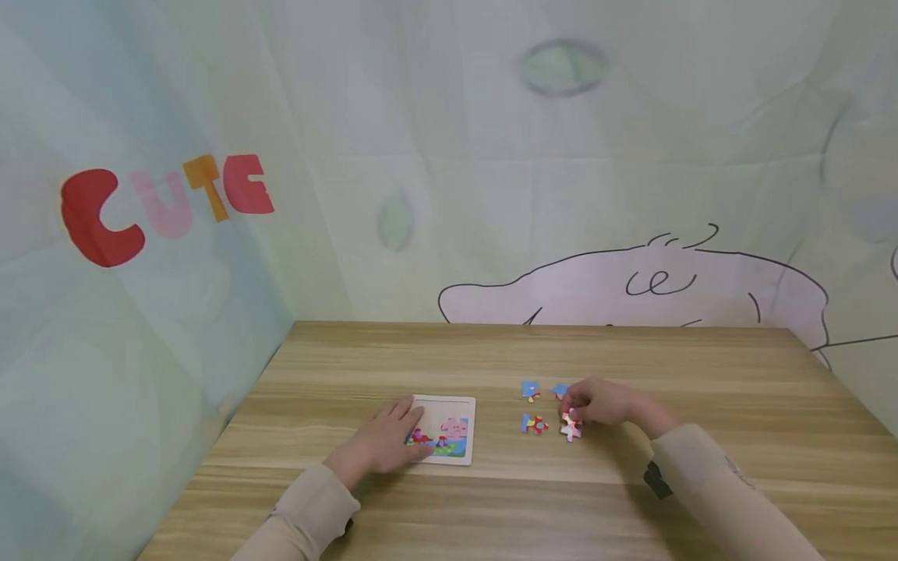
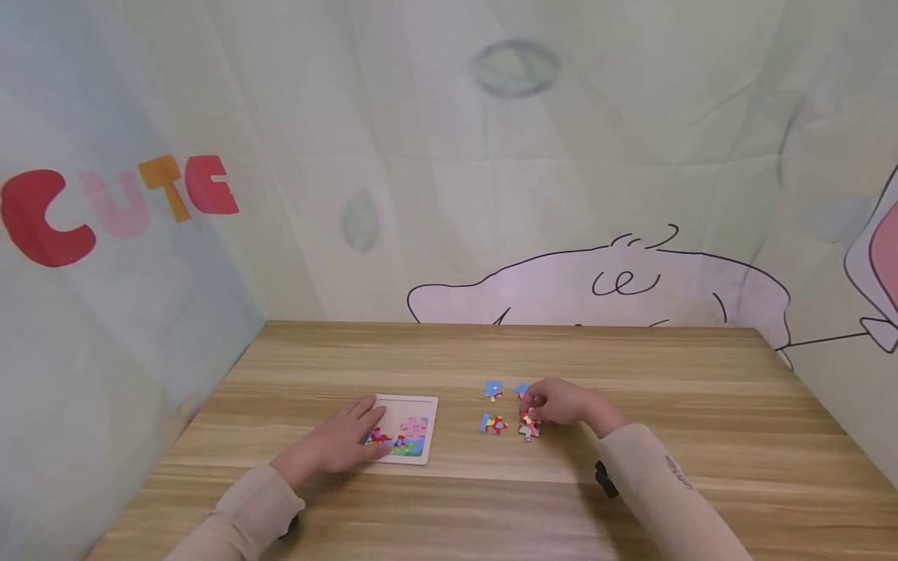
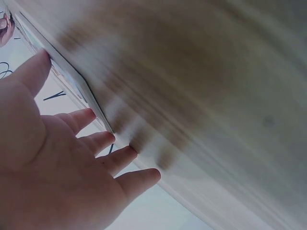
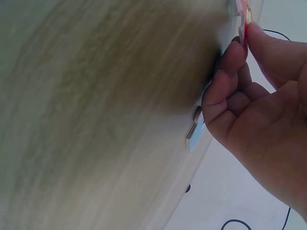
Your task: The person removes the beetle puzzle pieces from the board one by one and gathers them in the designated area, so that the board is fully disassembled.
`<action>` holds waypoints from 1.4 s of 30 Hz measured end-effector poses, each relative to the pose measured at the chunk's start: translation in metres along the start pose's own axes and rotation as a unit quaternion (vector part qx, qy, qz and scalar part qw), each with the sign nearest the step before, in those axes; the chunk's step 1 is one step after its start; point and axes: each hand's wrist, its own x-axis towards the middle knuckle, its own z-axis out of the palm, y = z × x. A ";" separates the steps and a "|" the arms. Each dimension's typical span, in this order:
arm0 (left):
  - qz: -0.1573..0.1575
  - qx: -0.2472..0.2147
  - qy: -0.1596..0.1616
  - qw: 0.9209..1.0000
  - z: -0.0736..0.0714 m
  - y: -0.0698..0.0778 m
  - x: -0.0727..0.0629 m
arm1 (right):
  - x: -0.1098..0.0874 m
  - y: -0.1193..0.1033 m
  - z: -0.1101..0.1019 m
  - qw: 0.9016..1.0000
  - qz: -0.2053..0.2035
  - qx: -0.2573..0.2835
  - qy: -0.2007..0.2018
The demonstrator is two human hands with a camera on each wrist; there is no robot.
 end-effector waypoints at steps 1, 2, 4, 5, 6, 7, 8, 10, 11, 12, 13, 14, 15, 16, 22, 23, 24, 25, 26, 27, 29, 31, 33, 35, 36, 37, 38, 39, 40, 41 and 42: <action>0.000 0.000 0.000 1.000 0.000 0.000 0.000 | 0.000 0.000 0.000 1.000 0.003 -0.001 0.002; 0.000 0.001 0.001 1.000 0.000 0.000 0.000 | 0.001 0.000 0.001 1.000 0.007 -0.002 0.003; -0.001 0.001 0.001 1.000 -0.001 0.001 -0.001 | 0.001 0.001 0.001 1.000 0.013 -0.005 0.006; -0.001 0.000 0.001 1.000 -0.001 0.001 -0.001 | 0.002 0.001 0.001 1.000 0.015 -0.006 0.008; -0.001 0.000 0.000 1.000 -0.001 0.002 -0.001 | 0.002 0.002 0.002 1.000 0.015 -0.008 0.009; -0.001 0.000 0.000 1.000 -0.001 0.002 -0.001 | 0.002 0.003 0.002 1.000 0.015 -0.008 0.009; 0.000 0.000 0.001 1.000 -0.001 0.002 -0.001 | 0.002 0.003 0.002 1.000 0.014 -0.005 0.010; 0.001 0.000 0.001 1.000 -0.001 0.002 -0.001 | 0.003 0.004 0.002 1.000 0.011 -0.003 0.013; 0.002 0.000 0.002 1.000 -0.001 0.001 -0.001 | 0.003 0.004 0.001 1.000 0.009 -0.001 0.014; 0.003 0.000 0.002 1.000 -0.001 0.001 -0.001 | 0.003 0.004 0.001 1.000 0.007 -0.001 0.016; 0.004 0.000 0.002 1.000 0.000 0.001 -0.001 | 0.003 0.003 0.000 1.000 0.004 -0.002 0.020; 0.005 0.000 0.002 1.000 0.000 0.001 -0.001 | 0.003 0.002 -0.001 1.000 0.002 -0.001 0.024; 0.005 0.000 0.002 1.000 0.000 0.001 -0.001 | 0.004 0.001 -0.001 1.000 0.001 -0.004 0.029; 0.005 0.001 0.002 1.000 0.000 0.001 -0.001 | 0.004 -0.001 -0.002 0.999 -0.004 -0.004 0.033; 0.004 0.002 0.003 1.000 0.000 0.001 0.000 | 0.010 -0.018 -0.005 0.998 -0.046 0.001 0.041; 0.003 0.002 0.003 1.000 0.000 0.001 0.000 | 0.012 -0.021 -0.005 0.998 -0.054 -0.002 0.042; 0.003 0.002 0.003 1.000 0.000 0.001 -0.001 | 0.014 -0.025 -0.005 0.997 -0.060 -0.004 0.041; 0.003 0.002 0.002 1.000 0.000 0.001 -0.001 | 0.016 -0.030 -0.004 0.997 -0.067 -0.007 0.041; 0.002 0.002 0.002 1.000 0.000 0.002 -0.001 | 0.018 -0.034 -0.004 0.996 -0.074 -0.010 0.040; 0.002 0.001 0.002 1.000 0.000 0.002 -0.001 | 0.020 -0.038 -0.003 0.996 -0.079 -0.016 0.040; 0.001 0.002 0.001 1.000 0.000 0.002 -0.001 | 0.026 -0.047 -0.001 0.996 -0.084 -0.019 0.037; 0.002 0.002 0.000 1.000 -0.001 0.002 -0.001 | 0.030 -0.056 0.001 0.995 -0.089 -0.020 0.035; 0.004 0.004 0.001 1.000 -0.001 0.002 -0.001 | 0.035 -0.064 0.004 0.995 -0.090 -0.020 0.032; 0.005 0.005 0.002 1.000 -0.001 0.002 -0.002 | 0.039 -0.072 0.006 0.995 -0.094 -0.019 0.032; 0.006 0.003 0.004 1.000 -0.001 0.002 -0.002 | 0.041 -0.076 0.006 0.994 -0.102 -0.020 0.030; 0.007 0.000 0.005 1.000 -0.002 0.002 -0.002 | 0.043 -0.079 0.007 0.994 -0.105 -0.021 0.029; 0.008 -0.002 0.006 1.000 -0.002 0.003 -0.003 | 0.044 -0.083 0.009 0.993 -0.109 -0.020 0.027; 0.008 -0.004 0.007 1.000 -0.002 0.003 -0.003 | 0.046 -0.086 0.010 0.993 -0.115 -0.022 0.026; 0.008 -0.007 0.008 1.000 -0.002 0.002 -0.003 | 0.048 -0.089 0.011 0.992 -0.121 -0.023 0.025; 0.008 -0.010 0.008 1.000 -0.003 0.002 -0.003 | 0.050 -0.091 0.013 0.991 -0.127 -0.024 0.023; 0.007 -0.013 0.009 1.000 -0.003 0.002 -0.003 | 0.052 -0.094 0.014 0.990 -0.134 -0.025 0.021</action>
